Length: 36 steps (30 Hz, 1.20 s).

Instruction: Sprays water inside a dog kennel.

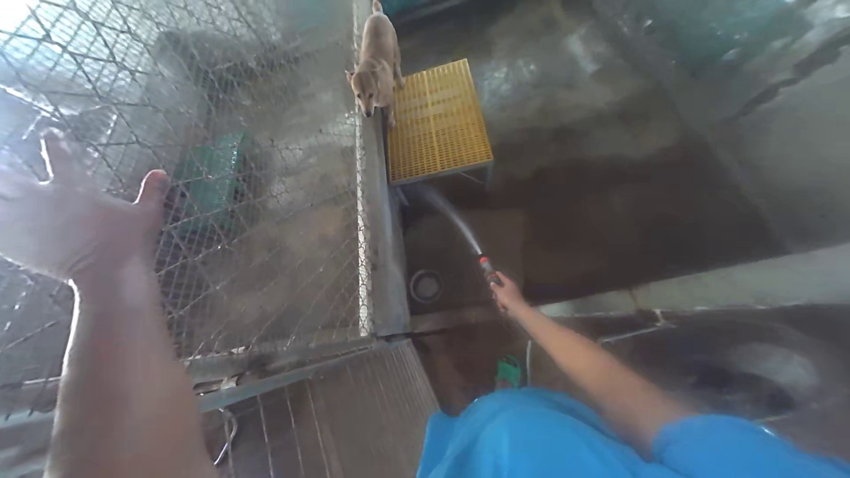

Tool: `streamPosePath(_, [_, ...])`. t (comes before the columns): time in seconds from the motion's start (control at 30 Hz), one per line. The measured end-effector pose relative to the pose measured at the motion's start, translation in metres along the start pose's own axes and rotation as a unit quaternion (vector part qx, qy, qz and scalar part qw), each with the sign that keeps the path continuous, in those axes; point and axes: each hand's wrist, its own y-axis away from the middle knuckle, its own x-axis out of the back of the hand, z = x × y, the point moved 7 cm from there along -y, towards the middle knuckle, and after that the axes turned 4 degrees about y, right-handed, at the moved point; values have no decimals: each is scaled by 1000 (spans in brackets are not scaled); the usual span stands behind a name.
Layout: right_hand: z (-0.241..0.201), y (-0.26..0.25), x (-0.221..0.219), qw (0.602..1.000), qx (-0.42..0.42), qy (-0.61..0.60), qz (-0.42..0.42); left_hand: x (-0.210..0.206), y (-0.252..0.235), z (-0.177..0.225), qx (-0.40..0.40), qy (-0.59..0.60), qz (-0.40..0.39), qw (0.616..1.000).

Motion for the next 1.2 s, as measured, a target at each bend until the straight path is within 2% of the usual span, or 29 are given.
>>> streamPosePath(0.1, [1,-11,28,998,-11,-36,50,0,3,1,8,8,-6,1000])
streamPosePath(0.2, [3,-13,37,996,-17,-56,72,1,4,2,14,3,-10,1000])
streamPosePath(0.47, [-18,10,-24,999,22,-11,-49,1,6,5,14,10,-30,999])
streamPosePath(0.57, [-31,8,-31,997,41,-20,-58,2,7,7,16,6,-28,999])
streamPosePath(0.83, [-67,4,29,994,50,-74,63,3,8,4,31,-3,-10,999])
streamPosePath(0.93, [-81,4,39,990,59,-94,87,0,8,4,35,-7,-17,999])
streamPosePath(1.2, [-120,22,-25,993,85,-68,-38,3,8,7,21,2,-20,1000])
